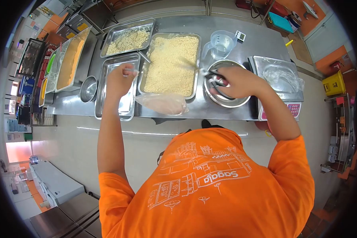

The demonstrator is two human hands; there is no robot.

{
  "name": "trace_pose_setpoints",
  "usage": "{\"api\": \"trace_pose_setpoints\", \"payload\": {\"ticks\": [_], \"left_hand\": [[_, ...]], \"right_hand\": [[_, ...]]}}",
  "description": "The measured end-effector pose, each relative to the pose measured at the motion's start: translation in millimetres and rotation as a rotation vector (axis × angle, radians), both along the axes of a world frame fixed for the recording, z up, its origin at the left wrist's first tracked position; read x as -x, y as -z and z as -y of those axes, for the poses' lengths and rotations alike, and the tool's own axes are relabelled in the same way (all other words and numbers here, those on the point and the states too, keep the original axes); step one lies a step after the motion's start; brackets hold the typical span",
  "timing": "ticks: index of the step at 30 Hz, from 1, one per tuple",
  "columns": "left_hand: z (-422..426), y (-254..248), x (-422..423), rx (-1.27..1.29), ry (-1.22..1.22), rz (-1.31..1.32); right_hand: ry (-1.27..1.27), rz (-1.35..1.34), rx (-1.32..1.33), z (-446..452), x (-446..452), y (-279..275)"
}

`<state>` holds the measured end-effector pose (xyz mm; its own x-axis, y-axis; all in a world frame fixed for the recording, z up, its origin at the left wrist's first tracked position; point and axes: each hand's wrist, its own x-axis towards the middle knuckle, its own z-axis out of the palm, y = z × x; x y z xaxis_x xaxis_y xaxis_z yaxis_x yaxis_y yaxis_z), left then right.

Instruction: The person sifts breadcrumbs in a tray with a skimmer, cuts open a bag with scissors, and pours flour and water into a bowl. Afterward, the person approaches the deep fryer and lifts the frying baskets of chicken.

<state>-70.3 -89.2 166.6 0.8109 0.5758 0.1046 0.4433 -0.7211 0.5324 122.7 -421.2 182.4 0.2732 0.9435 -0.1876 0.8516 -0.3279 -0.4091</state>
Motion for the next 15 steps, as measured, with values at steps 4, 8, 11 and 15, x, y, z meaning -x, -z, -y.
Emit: {"api": "trace_pose_setpoints", "payload": {"ticks": [4, 8, 11, 15], "left_hand": [[-46.2, 77.4, 20.4, 0.054, -0.008, -0.226], [-53.7, 123.4, 48.8, -0.162, 0.142, -0.356], [-30.8, 126.7, 57.4, -0.077, 0.137, -0.414], [-21.3, 166.6, 68.8, -0.128, 0.258, -0.453]], "right_hand": [[0.279, -0.194, -0.112, 51.8, 3.3, 30.3], [0.562, -0.424, -0.036, 80.3, 25.0, 41.9], [0.836, -0.407, -0.116, 106.5, 15.1, 52.0], [1.107, 0.041, -0.037, 156.3, -26.9, 46.9]]}}
